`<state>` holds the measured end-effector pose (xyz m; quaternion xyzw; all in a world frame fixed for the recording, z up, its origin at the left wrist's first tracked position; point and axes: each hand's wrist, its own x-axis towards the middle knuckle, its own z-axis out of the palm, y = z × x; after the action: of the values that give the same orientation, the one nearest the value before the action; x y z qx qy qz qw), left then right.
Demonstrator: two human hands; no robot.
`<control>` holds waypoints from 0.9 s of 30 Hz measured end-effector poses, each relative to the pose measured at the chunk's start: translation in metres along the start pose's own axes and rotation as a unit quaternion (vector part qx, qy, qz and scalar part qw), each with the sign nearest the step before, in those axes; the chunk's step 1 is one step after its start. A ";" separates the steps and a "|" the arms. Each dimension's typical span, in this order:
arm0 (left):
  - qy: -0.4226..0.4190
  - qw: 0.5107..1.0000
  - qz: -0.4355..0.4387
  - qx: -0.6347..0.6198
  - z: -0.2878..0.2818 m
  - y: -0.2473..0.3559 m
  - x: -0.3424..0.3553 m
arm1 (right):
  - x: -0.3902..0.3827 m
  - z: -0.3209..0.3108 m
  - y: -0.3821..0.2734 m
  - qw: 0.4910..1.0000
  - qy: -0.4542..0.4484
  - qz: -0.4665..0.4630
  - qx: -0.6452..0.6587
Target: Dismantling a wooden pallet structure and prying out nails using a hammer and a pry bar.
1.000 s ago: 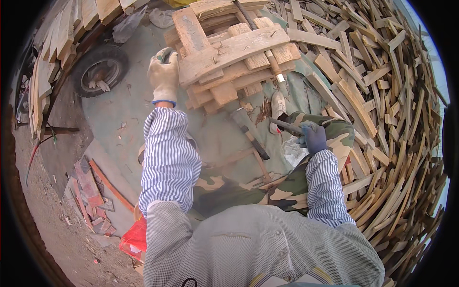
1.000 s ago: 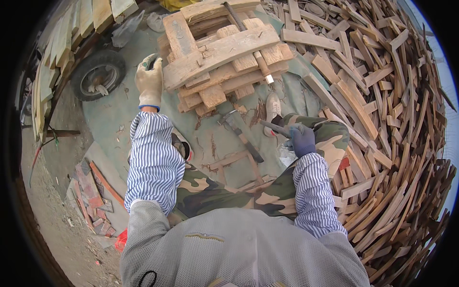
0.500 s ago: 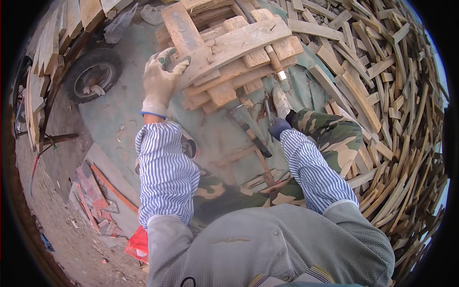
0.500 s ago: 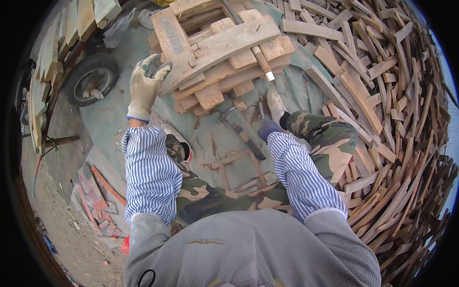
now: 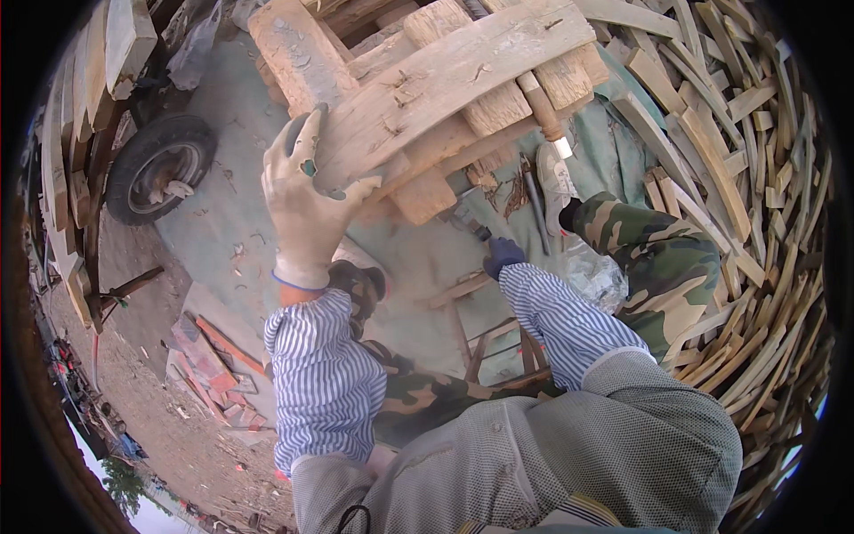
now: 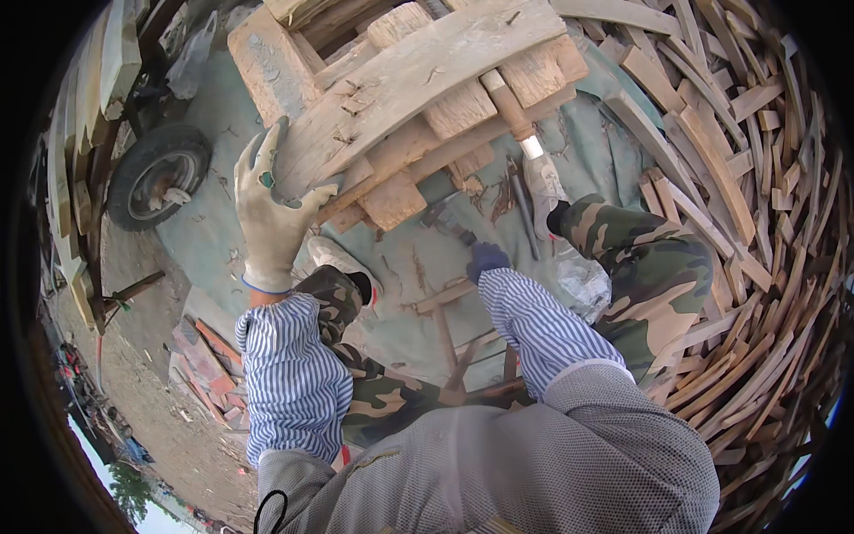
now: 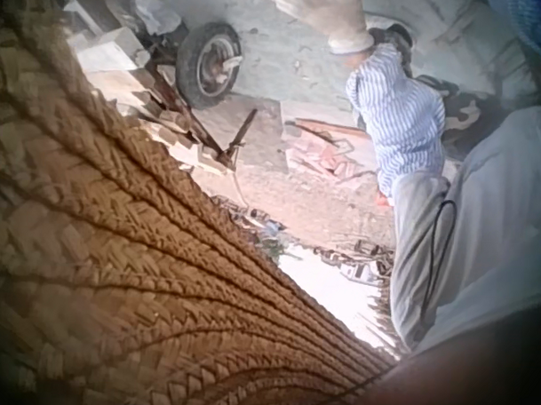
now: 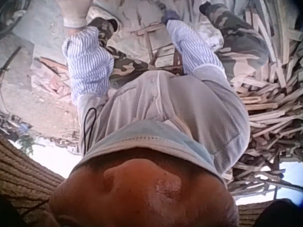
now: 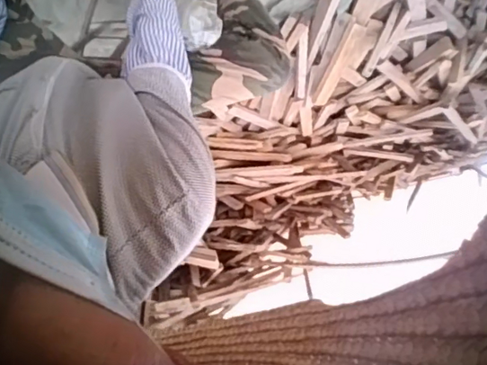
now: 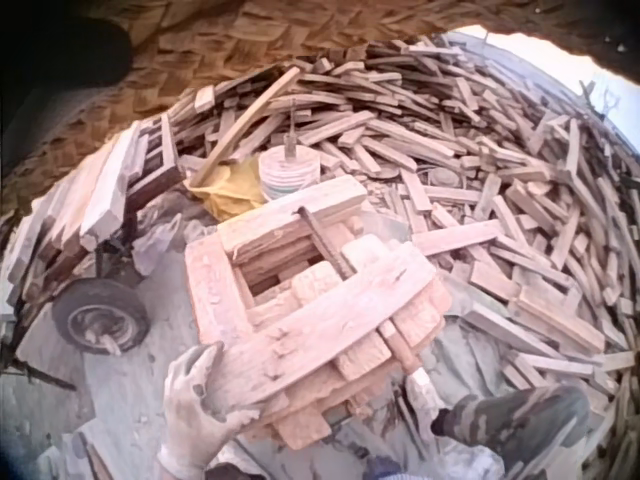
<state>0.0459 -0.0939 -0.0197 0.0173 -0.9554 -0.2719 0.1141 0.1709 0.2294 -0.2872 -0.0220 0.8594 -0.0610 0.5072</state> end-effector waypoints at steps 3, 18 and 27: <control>-0.010 1.000 -0.012 -0.002 0.002 0.010 0.007 | 0.010 -0.004 0.000 0.998 0.029 0.012 0.051; 0.004 0.995 0.050 0.084 0.014 0.016 0.027 | 0.028 -0.029 -0.007 0.967 -0.134 0.009 0.218; 0.027 0.992 0.031 0.118 0.024 0.005 0.021 | -0.084 -0.131 -0.032 0.994 -0.091 -0.062 -0.016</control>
<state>0.0204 -0.0791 -0.0319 0.0086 -0.9775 -0.1527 0.1455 0.0967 0.2166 -0.1475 -0.0889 0.8074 -0.0763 0.5783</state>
